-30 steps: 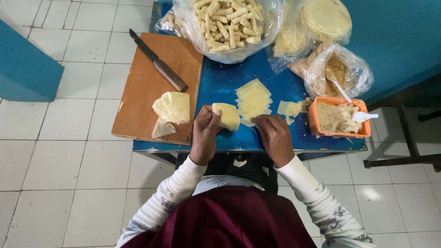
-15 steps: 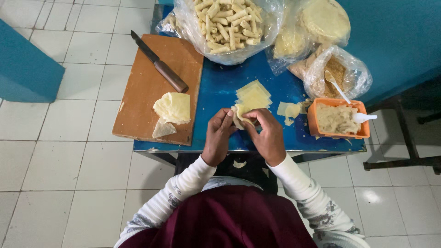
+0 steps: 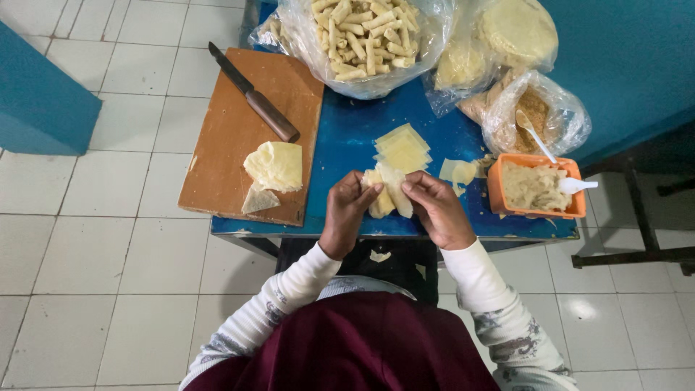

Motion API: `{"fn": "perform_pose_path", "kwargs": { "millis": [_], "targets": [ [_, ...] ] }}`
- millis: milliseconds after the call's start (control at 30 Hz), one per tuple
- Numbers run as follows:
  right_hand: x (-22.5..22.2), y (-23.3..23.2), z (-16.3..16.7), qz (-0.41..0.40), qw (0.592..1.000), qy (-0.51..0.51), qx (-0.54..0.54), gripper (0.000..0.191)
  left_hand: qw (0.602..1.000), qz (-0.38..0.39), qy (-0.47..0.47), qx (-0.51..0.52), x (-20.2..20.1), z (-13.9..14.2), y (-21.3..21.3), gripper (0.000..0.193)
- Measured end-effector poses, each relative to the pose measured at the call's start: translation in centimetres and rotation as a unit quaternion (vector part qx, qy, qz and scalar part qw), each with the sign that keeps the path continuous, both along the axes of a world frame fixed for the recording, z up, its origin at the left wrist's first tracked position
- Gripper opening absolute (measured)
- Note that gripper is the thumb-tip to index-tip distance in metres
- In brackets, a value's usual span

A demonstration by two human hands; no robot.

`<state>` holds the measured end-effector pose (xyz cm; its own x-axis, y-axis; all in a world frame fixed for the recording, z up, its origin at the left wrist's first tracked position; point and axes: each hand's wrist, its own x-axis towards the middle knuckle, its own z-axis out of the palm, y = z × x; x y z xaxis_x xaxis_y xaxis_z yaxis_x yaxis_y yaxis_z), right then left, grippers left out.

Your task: The person sits at a table and assembles filled snack rolls from thin dough sheets. They tear pieces from a dough sheet, spoon filling from an orange container onto a piece, fold and roll it by hand, and place the finished roll onto a growing pile of similar rolls next to a bag of finished snacks.

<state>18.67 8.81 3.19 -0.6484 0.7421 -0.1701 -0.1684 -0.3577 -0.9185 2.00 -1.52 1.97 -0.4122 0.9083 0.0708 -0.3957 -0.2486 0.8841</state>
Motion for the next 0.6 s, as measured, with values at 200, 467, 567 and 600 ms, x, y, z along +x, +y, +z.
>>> {"fn": "perform_pose_path", "kwargs": {
  "millis": [200,467,567,600],
  "targets": [
    [1.8,2.6,0.1,-0.104,0.993,0.062,0.005,0.007,0.999,0.014,-0.035,0.008,-1.0,0.0,-0.7,0.017],
    [0.2,-1.7,1.9,-0.145,0.704,-0.252,0.648,0.013,0.998,0.056,-0.020,0.036,-1.9,1.4,-1.4,0.018],
    [0.2,-3.5,2.4,-0.122,0.657,-0.278,0.690,0.020,0.998,0.060,-0.020,0.025,-2.1,1.9,-1.5,0.018],
    [0.4,-3.9,2.5,-0.117,0.648,-0.286,0.696,0.022,0.998,0.060,-0.019,0.018,-2.0,2.0,-1.5,0.018]
  ]
}}
